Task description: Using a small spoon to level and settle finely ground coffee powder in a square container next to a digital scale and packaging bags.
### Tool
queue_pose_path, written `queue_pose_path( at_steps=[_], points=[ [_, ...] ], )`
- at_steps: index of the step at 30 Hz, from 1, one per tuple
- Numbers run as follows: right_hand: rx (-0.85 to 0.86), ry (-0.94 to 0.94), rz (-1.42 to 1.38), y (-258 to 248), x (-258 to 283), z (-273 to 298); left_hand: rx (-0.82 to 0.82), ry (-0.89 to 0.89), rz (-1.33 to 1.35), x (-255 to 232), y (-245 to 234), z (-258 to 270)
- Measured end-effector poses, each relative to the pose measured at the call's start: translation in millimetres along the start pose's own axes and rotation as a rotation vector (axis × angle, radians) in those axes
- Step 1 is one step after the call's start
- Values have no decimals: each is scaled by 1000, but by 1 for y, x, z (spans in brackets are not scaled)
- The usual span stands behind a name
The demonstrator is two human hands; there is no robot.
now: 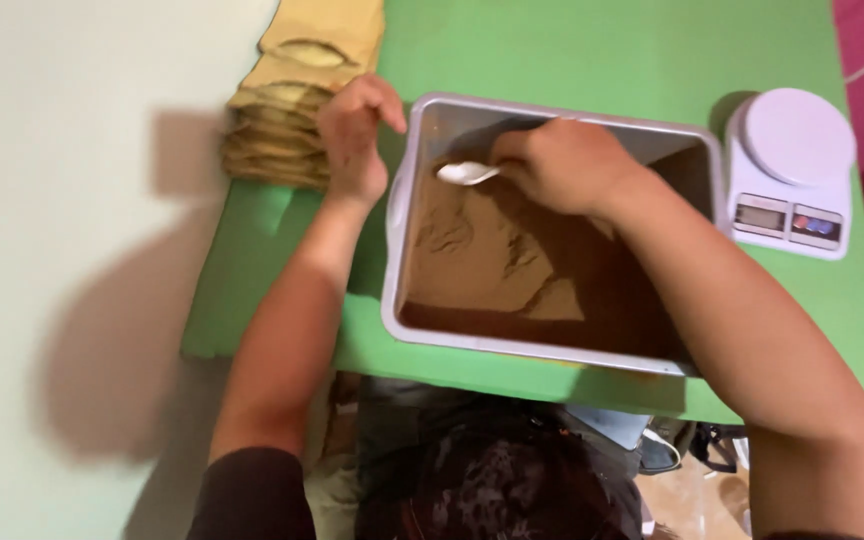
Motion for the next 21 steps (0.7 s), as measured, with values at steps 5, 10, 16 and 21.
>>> queue_pose_path(
  at_steps=[5,10,16,21],
  points=[
    [170,-253,27,-22,49,42,9,-163,171,2,5,7],
    [-134,-537,150,32,57,40,112,-183,168,1,4,8],
    [-534,-343,289,17,37,23,166,-155,112,-10,5,1],
    [-198,-269,162,-2,42,31,162,-159,99,-9,6,1]
  ],
)
Point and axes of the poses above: each hand's wrist, its own z-axis away from the middle knuckle, its own y-axis out of the palm, x = y × z, the point moved 2 cm from there along -z, towards the middle knuckle, and after that the axes turned 14 degrees about y, right-handed, at the moved point
